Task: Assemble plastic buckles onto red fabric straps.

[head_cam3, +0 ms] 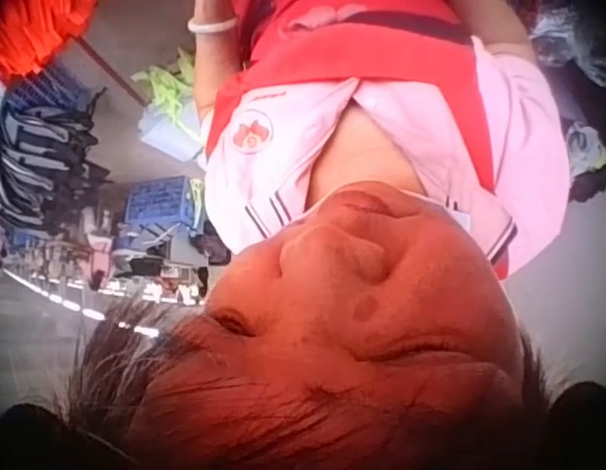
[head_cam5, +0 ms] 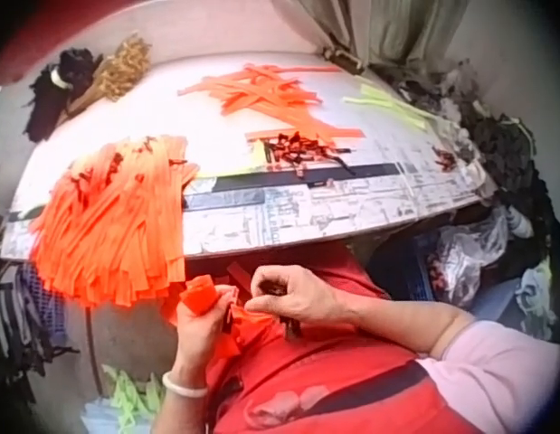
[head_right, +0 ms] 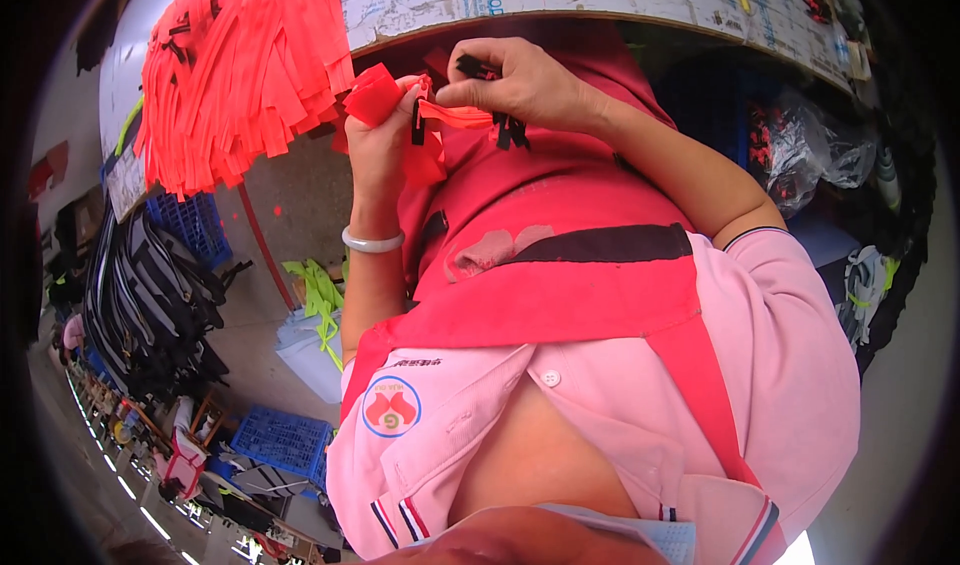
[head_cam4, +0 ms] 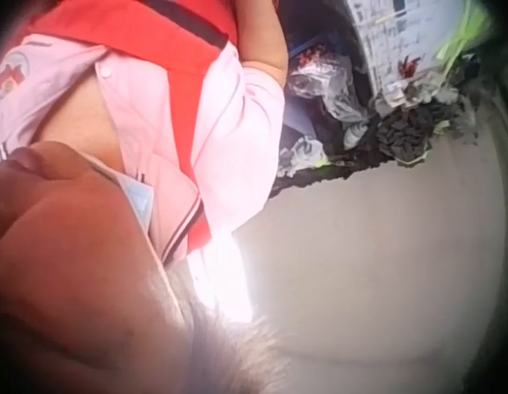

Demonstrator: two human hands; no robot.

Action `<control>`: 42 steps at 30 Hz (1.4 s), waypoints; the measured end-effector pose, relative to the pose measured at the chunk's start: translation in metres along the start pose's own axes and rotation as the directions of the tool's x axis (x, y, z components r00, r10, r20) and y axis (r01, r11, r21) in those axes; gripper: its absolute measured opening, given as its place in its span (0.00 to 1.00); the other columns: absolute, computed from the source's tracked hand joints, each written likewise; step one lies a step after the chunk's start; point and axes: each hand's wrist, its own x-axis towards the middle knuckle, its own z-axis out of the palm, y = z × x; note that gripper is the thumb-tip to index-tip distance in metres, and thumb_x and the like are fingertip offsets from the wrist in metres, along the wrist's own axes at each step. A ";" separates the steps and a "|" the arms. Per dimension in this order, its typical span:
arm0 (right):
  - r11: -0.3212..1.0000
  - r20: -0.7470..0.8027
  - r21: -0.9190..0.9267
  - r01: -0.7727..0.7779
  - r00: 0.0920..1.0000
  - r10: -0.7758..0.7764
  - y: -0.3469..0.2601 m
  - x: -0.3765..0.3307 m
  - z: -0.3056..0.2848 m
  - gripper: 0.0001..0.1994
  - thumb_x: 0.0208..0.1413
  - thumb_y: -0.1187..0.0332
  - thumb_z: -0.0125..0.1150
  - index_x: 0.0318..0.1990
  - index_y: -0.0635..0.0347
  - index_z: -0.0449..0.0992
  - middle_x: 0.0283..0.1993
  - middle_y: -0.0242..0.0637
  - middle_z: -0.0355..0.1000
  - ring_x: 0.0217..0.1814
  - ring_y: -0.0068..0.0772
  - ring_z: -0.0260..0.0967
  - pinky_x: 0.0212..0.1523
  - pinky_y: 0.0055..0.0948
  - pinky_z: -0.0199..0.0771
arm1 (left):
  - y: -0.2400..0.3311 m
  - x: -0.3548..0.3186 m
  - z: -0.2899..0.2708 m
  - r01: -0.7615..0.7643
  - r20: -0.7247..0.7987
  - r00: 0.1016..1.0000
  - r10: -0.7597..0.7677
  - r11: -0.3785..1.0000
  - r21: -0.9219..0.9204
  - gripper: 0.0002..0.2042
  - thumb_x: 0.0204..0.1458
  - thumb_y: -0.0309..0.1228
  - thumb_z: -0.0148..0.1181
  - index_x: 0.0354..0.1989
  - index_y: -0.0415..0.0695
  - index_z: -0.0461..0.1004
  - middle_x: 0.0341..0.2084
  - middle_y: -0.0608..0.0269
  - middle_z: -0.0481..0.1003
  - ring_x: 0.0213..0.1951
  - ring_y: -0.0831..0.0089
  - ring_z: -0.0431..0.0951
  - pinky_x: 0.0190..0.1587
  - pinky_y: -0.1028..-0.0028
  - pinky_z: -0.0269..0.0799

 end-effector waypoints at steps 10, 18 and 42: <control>0.994 -0.176 -0.059 0.094 0.979 -0.103 0.001 0.000 0.009 0.08 0.58 0.69 0.59 0.39 0.66 0.77 0.28 0.28 0.72 0.32 0.13 0.66 0.33 0.18 0.69 | 0.003 -0.003 0.001 0.131 0.036 0.991 -0.126 0.961 -0.244 0.08 0.54 0.26 0.61 0.41 0.36 0.76 0.27 0.66 0.76 0.25 0.79 0.74 0.26 0.79 0.70; 0.994 -0.144 0.106 -0.002 0.989 0.017 0.006 0.008 0.010 0.11 0.58 0.65 0.61 0.38 0.65 0.78 0.25 0.28 0.71 0.27 0.13 0.66 0.28 0.16 0.68 | 0.004 0.001 0.000 0.145 0.052 0.989 -0.136 0.959 -0.242 0.09 0.54 0.27 0.61 0.40 0.36 0.76 0.26 0.65 0.75 0.24 0.79 0.73 0.27 0.79 0.70; 0.981 0.067 0.084 -0.173 0.984 0.167 -0.004 0.022 -0.013 0.11 0.53 0.66 0.64 0.35 0.66 0.75 0.30 0.34 0.74 0.31 0.18 0.71 0.34 0.20 0.71 | 0.018 0.016 -0.006 0.293 0.160 0.952 -0.260 0.924 -0.245 0.08 0.52 0.27 0.61 0.38 0.35 0.75 0.24 0.63 0.76 0.22 0.79 0.73 0.26 0.80 0.69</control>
